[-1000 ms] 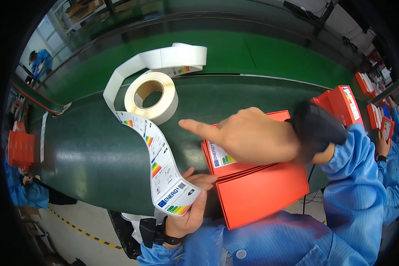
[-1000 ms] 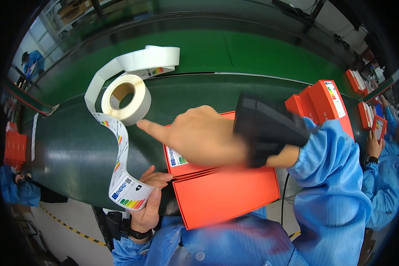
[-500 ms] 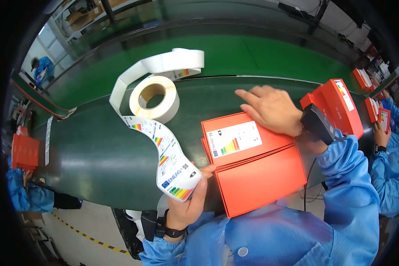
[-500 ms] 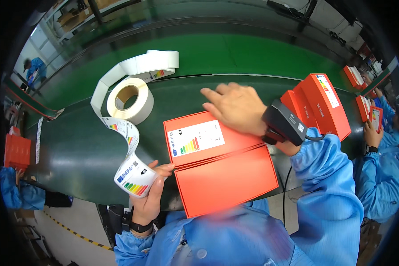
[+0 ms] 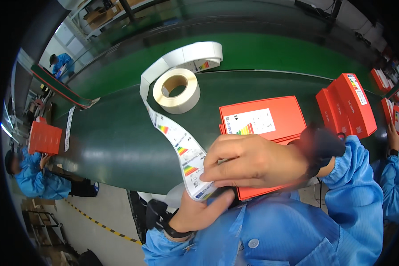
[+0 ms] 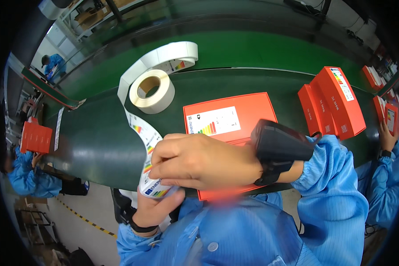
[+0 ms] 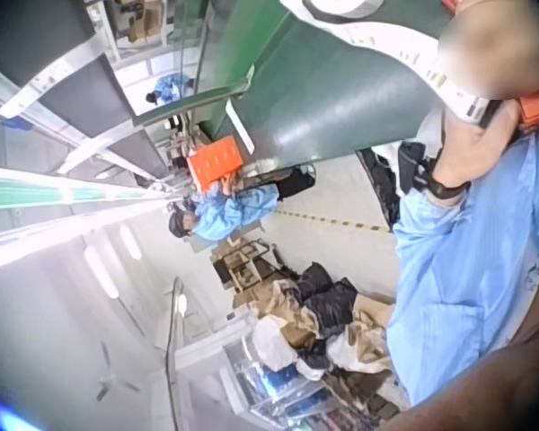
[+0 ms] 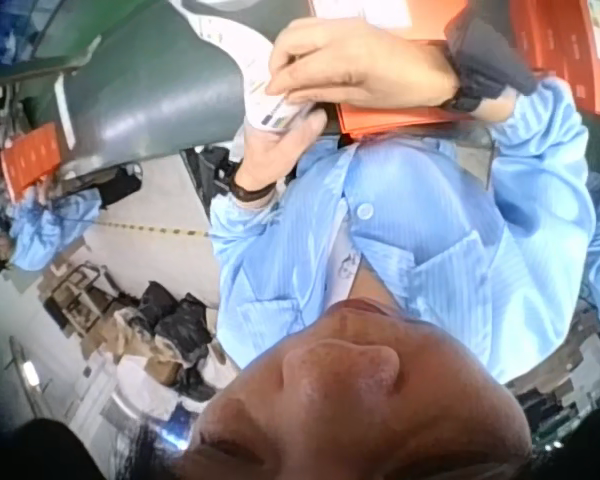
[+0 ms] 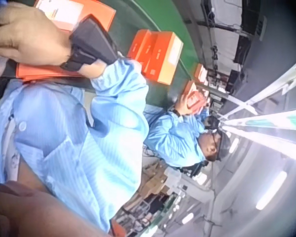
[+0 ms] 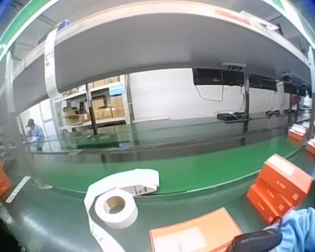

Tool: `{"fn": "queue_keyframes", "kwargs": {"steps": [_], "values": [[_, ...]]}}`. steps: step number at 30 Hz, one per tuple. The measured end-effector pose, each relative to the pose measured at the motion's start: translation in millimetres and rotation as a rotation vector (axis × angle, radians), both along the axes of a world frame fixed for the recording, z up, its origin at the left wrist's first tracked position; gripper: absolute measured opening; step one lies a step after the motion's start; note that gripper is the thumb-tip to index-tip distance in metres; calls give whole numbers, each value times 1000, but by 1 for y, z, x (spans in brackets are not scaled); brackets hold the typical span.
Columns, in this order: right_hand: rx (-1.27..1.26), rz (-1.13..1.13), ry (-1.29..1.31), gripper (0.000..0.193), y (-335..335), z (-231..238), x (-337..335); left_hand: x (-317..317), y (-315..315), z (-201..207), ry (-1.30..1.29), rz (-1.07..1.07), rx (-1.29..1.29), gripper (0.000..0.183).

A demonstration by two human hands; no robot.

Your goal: Applying energy efficiency labels to red smartphone boxes on a production line.

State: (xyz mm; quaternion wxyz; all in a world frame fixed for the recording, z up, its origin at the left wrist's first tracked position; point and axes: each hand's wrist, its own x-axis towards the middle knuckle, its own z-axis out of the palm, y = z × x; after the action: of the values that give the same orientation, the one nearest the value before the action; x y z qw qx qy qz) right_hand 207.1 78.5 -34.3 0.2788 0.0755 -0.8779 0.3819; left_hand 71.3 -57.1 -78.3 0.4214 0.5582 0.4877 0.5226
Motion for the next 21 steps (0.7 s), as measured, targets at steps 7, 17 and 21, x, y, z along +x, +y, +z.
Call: {"fn": "queue_keyframes", "kwargs": {"steps": [7, 17, 21], "values": [[293, -168, 143, 27, -11, -13, 3, 8, 0, 16, -1041, 64, -374, 45], [554, -316, 219, 20, -21, -6, 13, 19, -1, 26, -1096, 89, -294, 45], [383, -256, 195, 19, -26, 4, 20, 11, 5, 24, -1127, 101, -328, 45]]}}
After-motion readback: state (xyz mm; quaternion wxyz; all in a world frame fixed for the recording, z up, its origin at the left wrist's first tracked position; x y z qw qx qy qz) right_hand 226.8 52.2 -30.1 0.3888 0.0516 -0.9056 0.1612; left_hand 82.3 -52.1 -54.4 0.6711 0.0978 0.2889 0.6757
